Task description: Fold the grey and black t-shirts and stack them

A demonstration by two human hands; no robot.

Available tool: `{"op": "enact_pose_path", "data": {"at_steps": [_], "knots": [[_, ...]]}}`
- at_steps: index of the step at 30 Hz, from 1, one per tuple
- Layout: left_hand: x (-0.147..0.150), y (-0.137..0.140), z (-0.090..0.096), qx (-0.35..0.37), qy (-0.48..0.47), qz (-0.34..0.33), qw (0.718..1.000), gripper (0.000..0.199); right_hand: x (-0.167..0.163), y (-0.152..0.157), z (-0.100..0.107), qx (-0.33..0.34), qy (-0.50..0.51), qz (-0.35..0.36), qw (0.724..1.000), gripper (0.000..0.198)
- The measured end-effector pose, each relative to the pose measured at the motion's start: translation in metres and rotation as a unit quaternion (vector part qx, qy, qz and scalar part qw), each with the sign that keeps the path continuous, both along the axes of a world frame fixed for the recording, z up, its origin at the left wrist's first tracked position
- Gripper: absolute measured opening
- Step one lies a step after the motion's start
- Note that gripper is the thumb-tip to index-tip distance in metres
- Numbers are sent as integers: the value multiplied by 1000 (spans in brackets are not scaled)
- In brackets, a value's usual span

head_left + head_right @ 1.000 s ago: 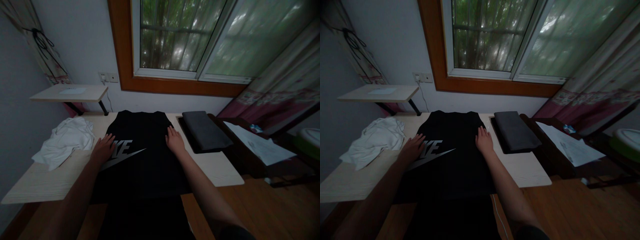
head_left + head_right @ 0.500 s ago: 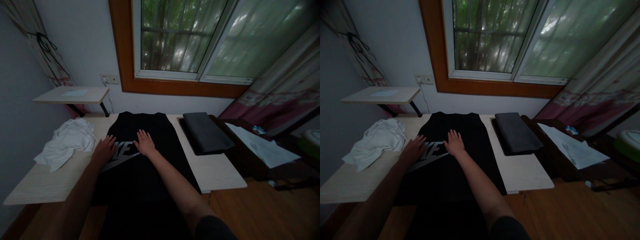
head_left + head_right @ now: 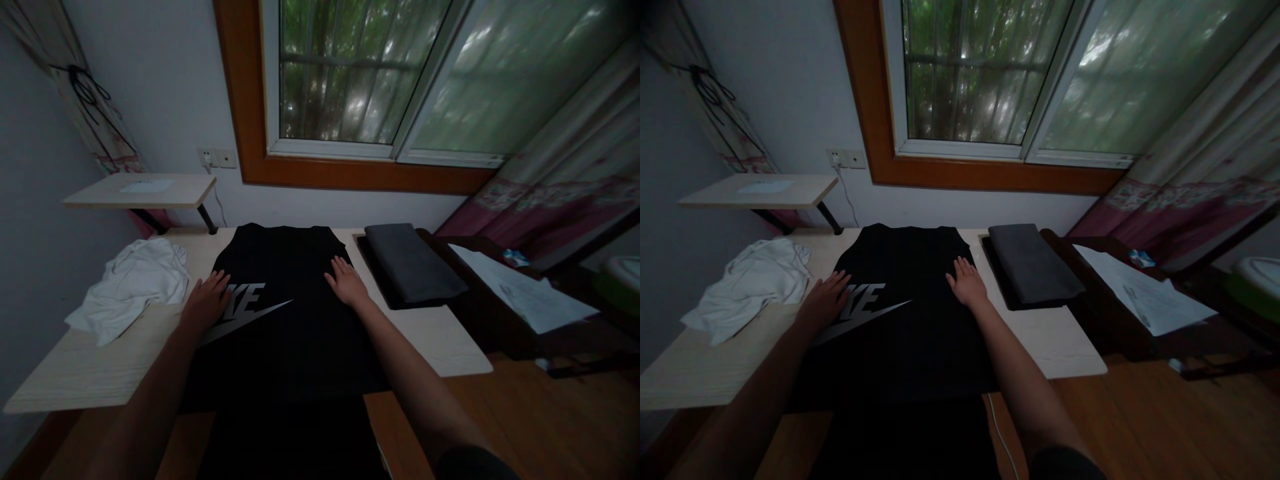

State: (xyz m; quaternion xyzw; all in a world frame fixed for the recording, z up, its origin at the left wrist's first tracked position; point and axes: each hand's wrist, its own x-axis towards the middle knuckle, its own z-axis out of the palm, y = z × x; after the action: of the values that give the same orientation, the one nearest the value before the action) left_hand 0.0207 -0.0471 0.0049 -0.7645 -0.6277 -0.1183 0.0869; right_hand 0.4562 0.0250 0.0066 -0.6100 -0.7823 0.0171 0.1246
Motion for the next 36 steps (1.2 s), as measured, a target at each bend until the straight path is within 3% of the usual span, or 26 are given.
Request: {"op": "enact_pose_path", "data": {"at_steps": [4, 8, 15, 18, 21, 26, 34, 36], "knots": [[3, -3, 1, 7, 1, 0, 1000, 53, 29, -3, -2, 16, -6, 19, 1000, 64], [22, -3, 11, -1, 12, -2, 1000, 54, 31, -5, -4, 21, -8, 24, 999, 63], [116, 9, 35, -33, -4, -129, 991, 59, 30, -3, -7, 21, -18, 23, 999, 64], [156, 15, 30, -41, -12, -167, 985, 60, 31, -3, -7, 21, -20, 24, 999, 64], [174, 23, 21, -50, -26, -164, 985, 61, 31, -4, -7, 22, -22, 25, 999, 63], [154, 38, 10, -54, -27, -136, 989, 60, 32, -3, -6, 22, -15, 31, 999, 62], [69, 38, 10, -50, 12, -59, 997, 60, 33, -4, -7, 13, -15, 29, 999, 65], [48, 37, 10, -54, 24, -14, 998, 62, 32, -4, -7, 10, -13, 26, 1000, 65]]}}
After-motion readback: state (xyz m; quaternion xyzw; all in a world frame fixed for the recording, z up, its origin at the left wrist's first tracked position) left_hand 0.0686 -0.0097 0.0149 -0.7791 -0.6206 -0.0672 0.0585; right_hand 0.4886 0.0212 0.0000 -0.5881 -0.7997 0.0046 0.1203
